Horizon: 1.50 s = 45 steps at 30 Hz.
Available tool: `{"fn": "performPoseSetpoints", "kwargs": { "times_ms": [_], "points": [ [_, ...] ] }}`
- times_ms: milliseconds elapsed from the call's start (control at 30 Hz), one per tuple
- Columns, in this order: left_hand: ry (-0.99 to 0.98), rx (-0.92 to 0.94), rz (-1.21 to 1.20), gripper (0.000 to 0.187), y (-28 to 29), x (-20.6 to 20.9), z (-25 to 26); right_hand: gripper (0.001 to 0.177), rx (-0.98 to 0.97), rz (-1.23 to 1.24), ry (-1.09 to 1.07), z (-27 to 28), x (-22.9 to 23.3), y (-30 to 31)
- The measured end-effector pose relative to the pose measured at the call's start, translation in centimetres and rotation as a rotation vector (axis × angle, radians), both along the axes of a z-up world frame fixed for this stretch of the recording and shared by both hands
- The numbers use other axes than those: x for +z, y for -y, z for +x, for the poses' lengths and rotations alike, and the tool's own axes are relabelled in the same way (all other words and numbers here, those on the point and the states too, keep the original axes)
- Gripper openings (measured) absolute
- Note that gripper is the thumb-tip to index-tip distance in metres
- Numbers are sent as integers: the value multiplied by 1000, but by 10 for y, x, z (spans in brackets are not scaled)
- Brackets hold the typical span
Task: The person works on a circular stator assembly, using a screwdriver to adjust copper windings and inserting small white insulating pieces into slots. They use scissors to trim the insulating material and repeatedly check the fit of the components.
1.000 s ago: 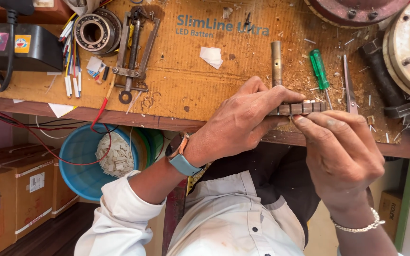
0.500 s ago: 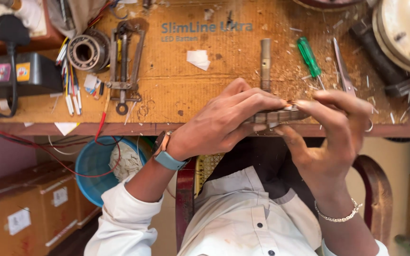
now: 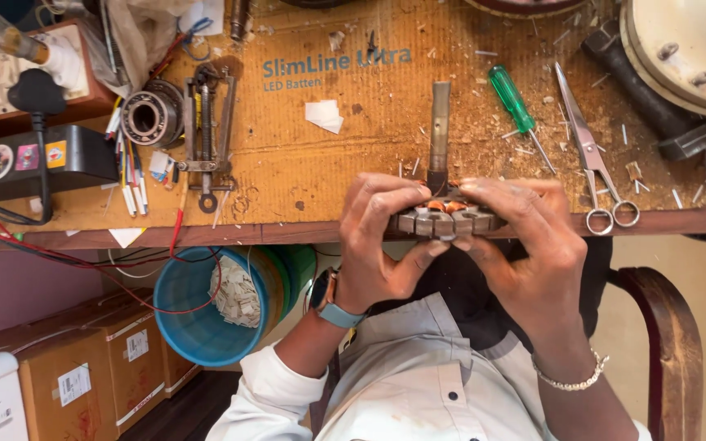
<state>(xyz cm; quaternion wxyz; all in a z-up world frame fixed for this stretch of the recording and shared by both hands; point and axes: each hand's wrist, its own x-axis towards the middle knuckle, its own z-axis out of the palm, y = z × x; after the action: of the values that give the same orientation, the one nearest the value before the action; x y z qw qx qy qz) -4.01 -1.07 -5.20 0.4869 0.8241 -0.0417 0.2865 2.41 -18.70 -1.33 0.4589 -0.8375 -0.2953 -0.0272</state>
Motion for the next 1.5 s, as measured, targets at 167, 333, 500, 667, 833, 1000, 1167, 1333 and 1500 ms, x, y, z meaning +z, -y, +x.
{"fn": "performPoseSetpoints", "kwargs": {
  "times_ms": [167, 333, 500, 667, 833, 1000, 1167, 1333, 1500],
  "points": [
    [36, 11, 35, 46, 4, -3, -1, 42, 12, 53, -40, -3, 1, 2],
    [74, 19, 50, 46, 11, -13, -6, 44, 38, 84, -109, -8, -2, 11],
    [87, 36, 61, 45, 14, -16, -8, 43, 44, 131, -115, -10, -7, 13],
    [84, 44, 49, 42, 14, -16, -8, 40, 29, 127, -75, -12, -12, 13],
    [87, 41, 29, 43, 14, -15, -6, 39, 5, 125, -40, -14, -15, 9],
    [104, 44, 40, 42, 15, -18, -6, 39, -21, 131, -55, -18, -17, 9],
    [128, 38, 29, 41, 16, -20, -6, 34, -26, 129, -74, -20, -16, 9],
    [87, 8, 16, 40, 14, -18, -10, 29, -33, 125, -120, -22, -10, 8],
    [4, -43, 0, 39, 11, -10, -14, 31, -31, 80, -181, -20, -1, 10]
  ]
}}
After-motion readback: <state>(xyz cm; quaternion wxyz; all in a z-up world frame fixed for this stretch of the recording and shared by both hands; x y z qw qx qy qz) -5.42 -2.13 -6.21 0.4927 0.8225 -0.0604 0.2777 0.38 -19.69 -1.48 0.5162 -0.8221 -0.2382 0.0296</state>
